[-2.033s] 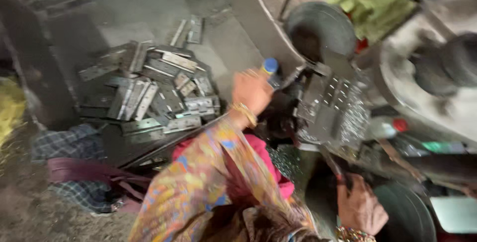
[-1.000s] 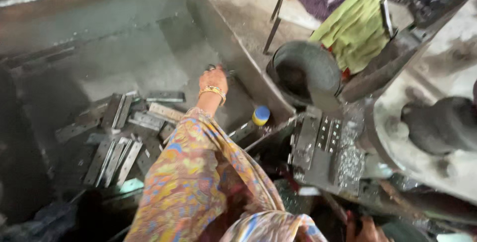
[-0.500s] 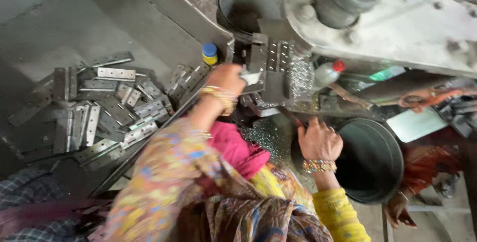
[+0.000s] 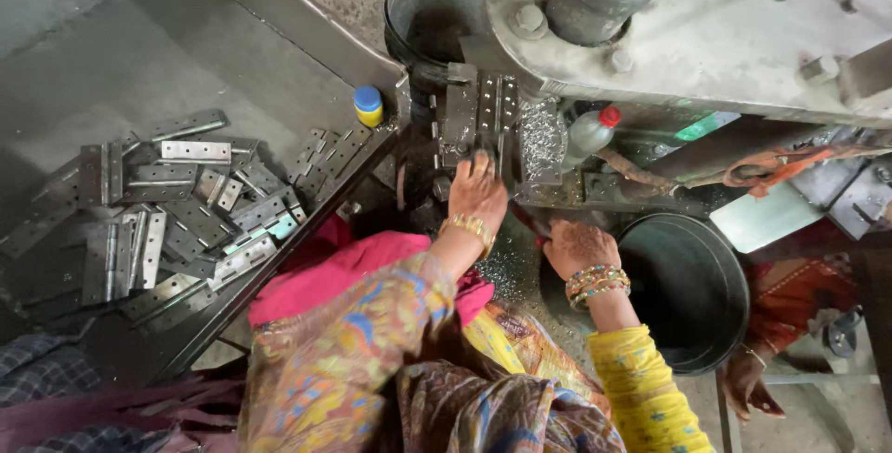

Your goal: The person picks up metal hinges from a tray, places them one at a time into an industrial punch press machine to form holes, and then drops the finished pieces into a collection bucket.

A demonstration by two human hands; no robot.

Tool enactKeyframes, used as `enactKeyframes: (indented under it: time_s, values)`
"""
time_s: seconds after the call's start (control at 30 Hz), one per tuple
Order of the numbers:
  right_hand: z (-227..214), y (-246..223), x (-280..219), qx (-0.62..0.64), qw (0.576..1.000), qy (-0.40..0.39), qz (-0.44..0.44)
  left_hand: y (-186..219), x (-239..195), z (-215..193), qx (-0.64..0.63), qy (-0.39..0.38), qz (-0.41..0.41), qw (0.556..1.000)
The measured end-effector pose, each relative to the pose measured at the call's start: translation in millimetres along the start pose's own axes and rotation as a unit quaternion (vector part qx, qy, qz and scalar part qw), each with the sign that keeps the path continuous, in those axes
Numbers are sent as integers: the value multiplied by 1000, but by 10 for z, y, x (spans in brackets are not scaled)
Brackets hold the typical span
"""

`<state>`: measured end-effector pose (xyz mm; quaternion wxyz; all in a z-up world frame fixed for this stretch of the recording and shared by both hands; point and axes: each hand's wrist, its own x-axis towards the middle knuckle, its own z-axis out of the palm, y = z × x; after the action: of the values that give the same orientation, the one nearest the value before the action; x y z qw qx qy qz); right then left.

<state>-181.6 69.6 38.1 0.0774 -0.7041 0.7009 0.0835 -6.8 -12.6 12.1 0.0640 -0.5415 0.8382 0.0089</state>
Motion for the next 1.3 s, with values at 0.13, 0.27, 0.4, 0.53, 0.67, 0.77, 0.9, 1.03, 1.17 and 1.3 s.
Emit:
enactKeyframes:
  time_s: [0.13, 0.27, 0.4, 0.53, 0.67, 0.77, 0.9, 1.03, 1.17, 1.3]
  values:
    - [761, 263, -36, 59, 998, -16, 34, 8, 240, 59, 42, 56, -28, 997]
    - [1866, 309, -233, 177, 979, 39, 95, -51, 273, 252, 24, 152, -58, 986]
    - [1813, 563, -13, 117, 993, 18, 7, -181, 244, 206, -13, 72, -33, 997]
    - [1553, 605, -70, 114, 992, -16, 48, -125, 537, 176, -15, 71, -54, 996]
    - [1819, 232, -248, 199, 975, 90, 41, -87, 452, 322, -61, 157, -77, 983]
    - [1541, 333, -93, 213, 967, -108, 93, -167, 371, 248, -52, 75, -50, 995]
    - [1243, 573, -7, 124, 991, -31, 31, -252, 625, 114, -37, 28, -66, 997]
    - [1933, 327, -229, 145, 987, 32, 65, -149, 677, 293, -4, 48, -75, 996]
    - [1796, 535, -23, 150, 987, -31, 54, -190, 691, 327, -25, 89, -69, 993]
    - [1337, 598, 55, 177, 978, -90, 70, -275, 805, 134, -32, 51, -76, 995]
